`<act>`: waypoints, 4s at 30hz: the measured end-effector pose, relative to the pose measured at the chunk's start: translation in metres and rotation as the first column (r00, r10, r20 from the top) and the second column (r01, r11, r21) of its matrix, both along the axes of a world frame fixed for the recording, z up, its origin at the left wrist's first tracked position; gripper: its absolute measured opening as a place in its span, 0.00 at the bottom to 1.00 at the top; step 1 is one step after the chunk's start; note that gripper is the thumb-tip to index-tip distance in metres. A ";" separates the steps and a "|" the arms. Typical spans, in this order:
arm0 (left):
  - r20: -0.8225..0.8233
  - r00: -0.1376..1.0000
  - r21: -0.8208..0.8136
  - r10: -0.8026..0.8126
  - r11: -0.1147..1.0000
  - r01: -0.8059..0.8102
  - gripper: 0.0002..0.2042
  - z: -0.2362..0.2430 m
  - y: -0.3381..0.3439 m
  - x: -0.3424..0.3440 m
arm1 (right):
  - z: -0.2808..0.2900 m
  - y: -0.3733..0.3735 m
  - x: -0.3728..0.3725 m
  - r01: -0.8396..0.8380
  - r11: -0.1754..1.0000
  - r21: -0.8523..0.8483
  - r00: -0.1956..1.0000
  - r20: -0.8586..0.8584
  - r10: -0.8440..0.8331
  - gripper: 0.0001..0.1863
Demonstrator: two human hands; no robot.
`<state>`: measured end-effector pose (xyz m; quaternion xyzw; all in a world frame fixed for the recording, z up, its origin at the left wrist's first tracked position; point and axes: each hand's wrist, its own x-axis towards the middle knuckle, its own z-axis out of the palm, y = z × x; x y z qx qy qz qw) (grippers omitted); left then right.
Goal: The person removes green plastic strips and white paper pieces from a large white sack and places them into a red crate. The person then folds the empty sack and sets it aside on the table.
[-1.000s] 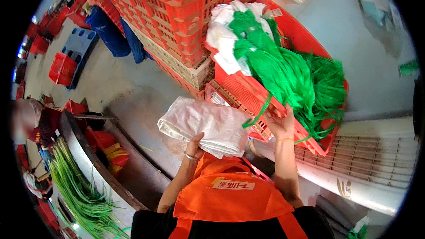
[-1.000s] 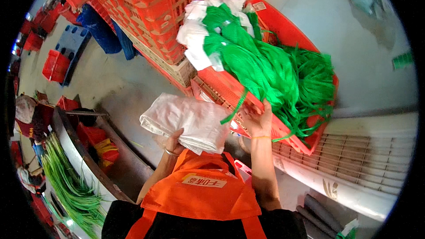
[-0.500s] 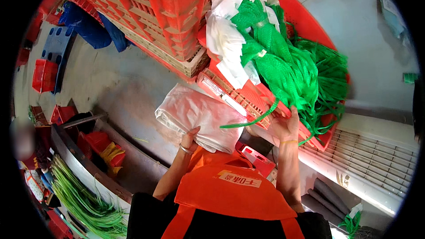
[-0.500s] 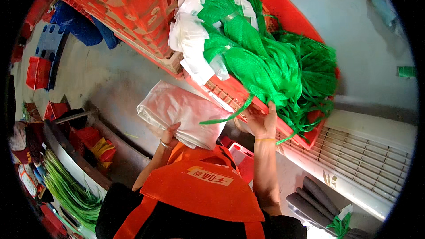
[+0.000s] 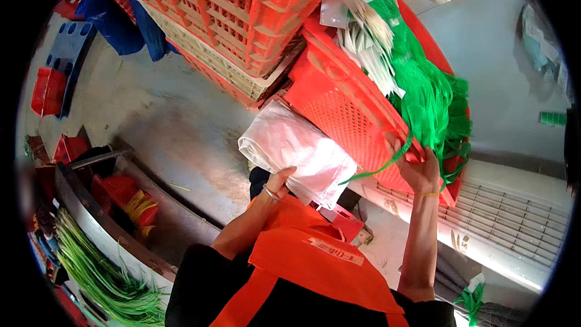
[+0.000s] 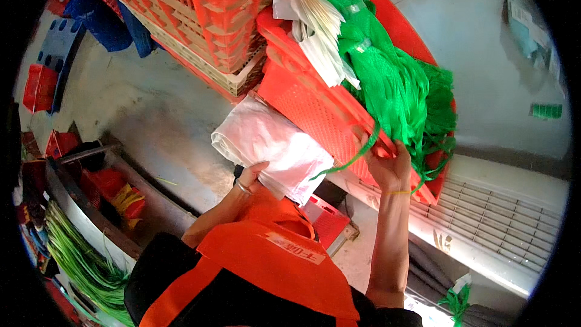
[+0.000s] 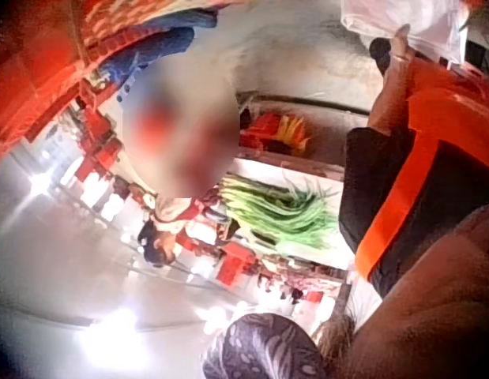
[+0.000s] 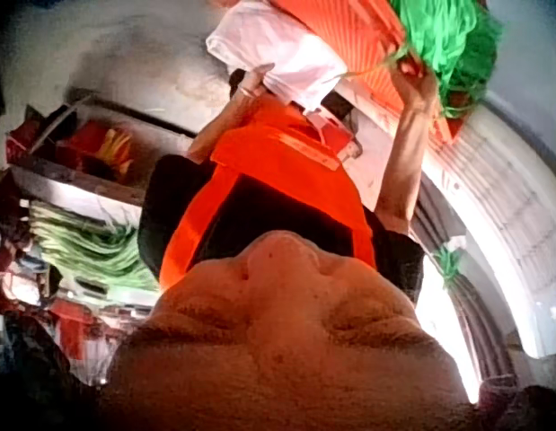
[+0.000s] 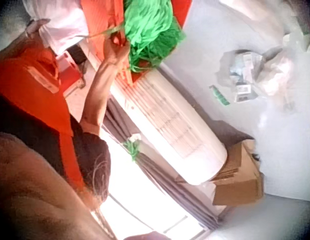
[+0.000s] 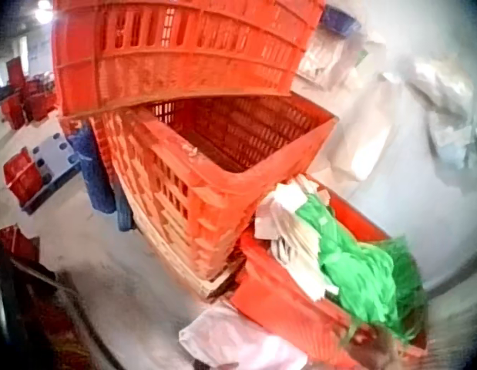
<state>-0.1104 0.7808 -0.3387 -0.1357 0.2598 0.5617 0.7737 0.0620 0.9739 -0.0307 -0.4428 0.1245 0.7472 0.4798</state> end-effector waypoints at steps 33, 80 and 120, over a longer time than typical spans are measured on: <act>0.302 0.953 0.020 0.023 0.999 -0.031 0.17 -0.010 0.059 0.032 | -0.010 -0.022 -0.003 -0.099 0.978 0.184 0.992 0.092 0.084 0.24; -0.534 0.838 -0.044 0.107 0.987 -0.154 0.08 -0.019 0.068 0.039 | -0.074 0.380 0.079 -0.858 0.258 -0.444 -0.512 0.705 -0.491 0.34; -0.742 0.665 -0.036 -0.088 0.995 0.092 0.15 0.020 0.119 -0.024 | 0.034 0.263 0.035 -0.604 0.651 -0.459 -0.774 0.533 -0.342 0.30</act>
